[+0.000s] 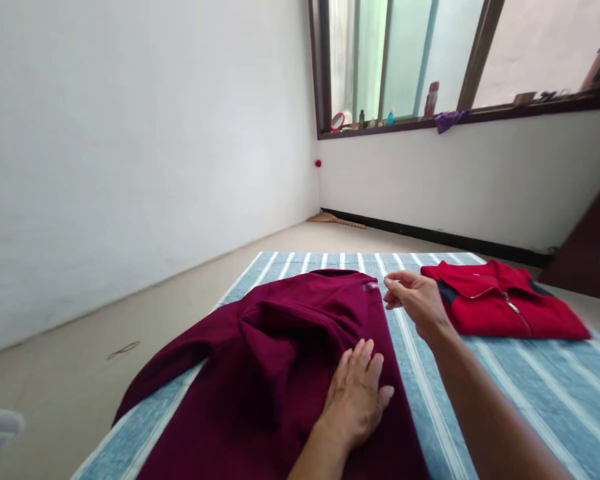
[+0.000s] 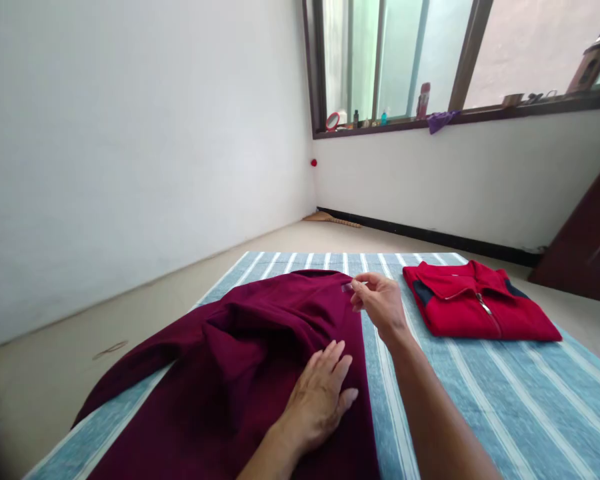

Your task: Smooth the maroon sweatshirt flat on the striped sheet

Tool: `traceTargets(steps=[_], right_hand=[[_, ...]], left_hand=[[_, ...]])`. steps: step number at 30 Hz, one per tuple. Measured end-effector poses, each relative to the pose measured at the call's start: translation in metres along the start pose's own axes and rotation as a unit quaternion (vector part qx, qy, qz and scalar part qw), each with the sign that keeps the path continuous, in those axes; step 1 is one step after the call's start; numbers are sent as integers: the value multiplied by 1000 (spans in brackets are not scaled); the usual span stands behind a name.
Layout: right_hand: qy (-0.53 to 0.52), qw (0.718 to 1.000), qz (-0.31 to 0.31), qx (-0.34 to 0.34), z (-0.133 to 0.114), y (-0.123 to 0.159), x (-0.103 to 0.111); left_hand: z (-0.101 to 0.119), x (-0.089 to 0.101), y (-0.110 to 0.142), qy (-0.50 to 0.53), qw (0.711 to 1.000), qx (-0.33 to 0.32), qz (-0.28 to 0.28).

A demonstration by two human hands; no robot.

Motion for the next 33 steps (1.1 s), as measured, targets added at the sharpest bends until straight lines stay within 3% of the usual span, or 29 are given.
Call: traceTargets(steps=[5,10,17,23,27,33], right_hand=[[136,989,-10,-56,88,-55,-1],[261,961,-81,-49,122,-88,-14],[370,916,-149,-34,137,-115,-31],[378,894,-236,-52,141,-128,-38],[346,897,-267,-69,139,-132,-36],[241,931,-265,-67,121,-128,-25]], left_hand=[[-2,-2,1,10,1000,-2,3],[-3,-5,3,13,1000,-4,4],[-3,-3,2,27,1000,10,-12],[-2,-5,0,31,999,10,-16],[-2,-7,0,29,999,9,-18],[-3,-7,1,25,999,13,-15]])
Point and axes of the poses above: each hand's wrist, its own y-axis away from the middle knuckle, its own x-axis out of the back of the hand, z = x × y, the point moved 6 cm from there along -y, towards the middle knuckle, and after that the axes turned 6 degrees about x, right-handed, at the moved point
